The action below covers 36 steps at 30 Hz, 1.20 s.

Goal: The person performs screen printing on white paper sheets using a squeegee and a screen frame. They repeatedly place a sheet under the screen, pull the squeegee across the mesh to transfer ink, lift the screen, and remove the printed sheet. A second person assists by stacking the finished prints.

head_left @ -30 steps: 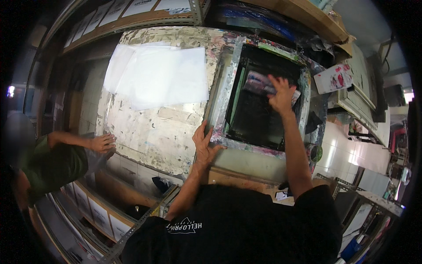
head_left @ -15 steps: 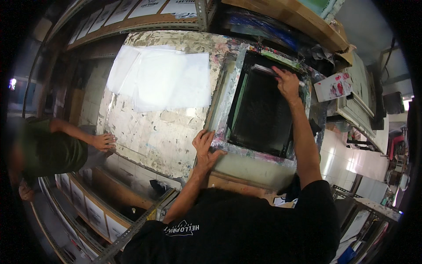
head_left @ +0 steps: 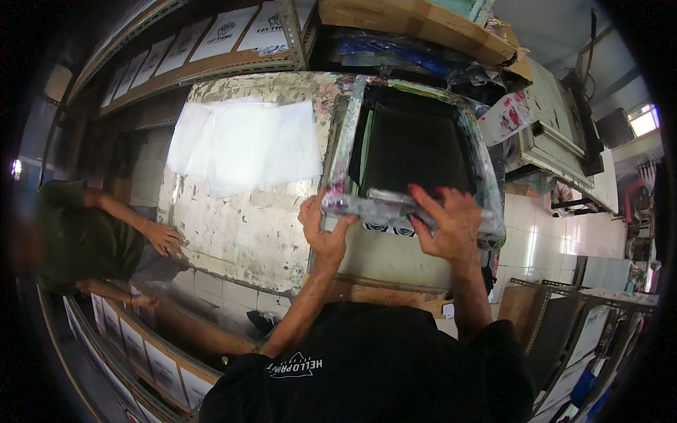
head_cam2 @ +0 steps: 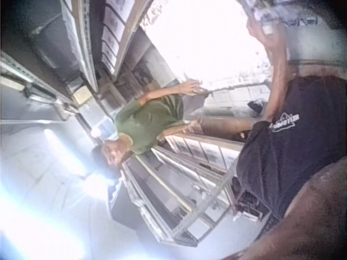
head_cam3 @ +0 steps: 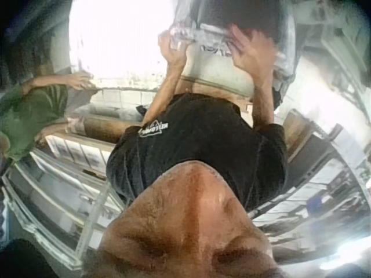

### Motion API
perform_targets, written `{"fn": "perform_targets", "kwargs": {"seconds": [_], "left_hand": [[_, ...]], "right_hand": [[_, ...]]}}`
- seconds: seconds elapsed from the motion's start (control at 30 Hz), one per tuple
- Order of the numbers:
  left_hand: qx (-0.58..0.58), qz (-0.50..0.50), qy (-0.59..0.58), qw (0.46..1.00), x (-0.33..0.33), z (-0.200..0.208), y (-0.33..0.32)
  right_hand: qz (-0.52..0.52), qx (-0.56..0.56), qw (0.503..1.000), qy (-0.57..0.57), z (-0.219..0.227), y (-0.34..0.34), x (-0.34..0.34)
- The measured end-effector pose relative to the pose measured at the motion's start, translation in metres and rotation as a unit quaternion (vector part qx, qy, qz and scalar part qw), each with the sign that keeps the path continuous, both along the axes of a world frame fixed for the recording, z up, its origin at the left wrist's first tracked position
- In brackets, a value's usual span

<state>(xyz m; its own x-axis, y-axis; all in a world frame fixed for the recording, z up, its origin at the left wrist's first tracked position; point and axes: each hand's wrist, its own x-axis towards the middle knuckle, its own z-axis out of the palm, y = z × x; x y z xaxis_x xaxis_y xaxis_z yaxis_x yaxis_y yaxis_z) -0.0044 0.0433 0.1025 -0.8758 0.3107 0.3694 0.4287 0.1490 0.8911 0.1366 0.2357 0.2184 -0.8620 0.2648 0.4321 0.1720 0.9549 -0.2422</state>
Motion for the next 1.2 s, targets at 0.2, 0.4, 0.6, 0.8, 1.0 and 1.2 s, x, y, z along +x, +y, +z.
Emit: {"fn": "perform_targets", "kwargs": {"seconds": [0.2,0.4,0.6,0.8,1.0,1.2], "left_hand": [[0.087,0.007,-0.023,0.996,-0.035,0.033,0.045],[-0.322,0.076,0.057,0.942,-0.014,-0.100,0.035],[-0.058,0.106,-0.204,0.972,-0.022,-0.095,0.040],[0.067,0.155,-0.222,0.960,-0.079,-0.075,-0.027],[-0.001,0.279,-0.152,0.948,-0.147,-0.093,-0.187],[-0.306,0.496,0.159,0.797,-0.166,-0.066,-0.172]], "right_hand": [[-0.010,0.036,0.998,0.047,0.072,0.067,-0.044],[0.010,0.040,0.995,0.091,0.120,0.118,-0.091],[-0.005,0.023,0.997,0.078,0.132,0.128,-0.101],[-0.001,0.018,0.995,0.093,0.134,0.128,-0.100],[-0.005,-0.001,0.998,0.057,0.133,0.125,-0.098],[0.023,0.012,0.995,0.095,0.126,0.134,-0.098]]}}
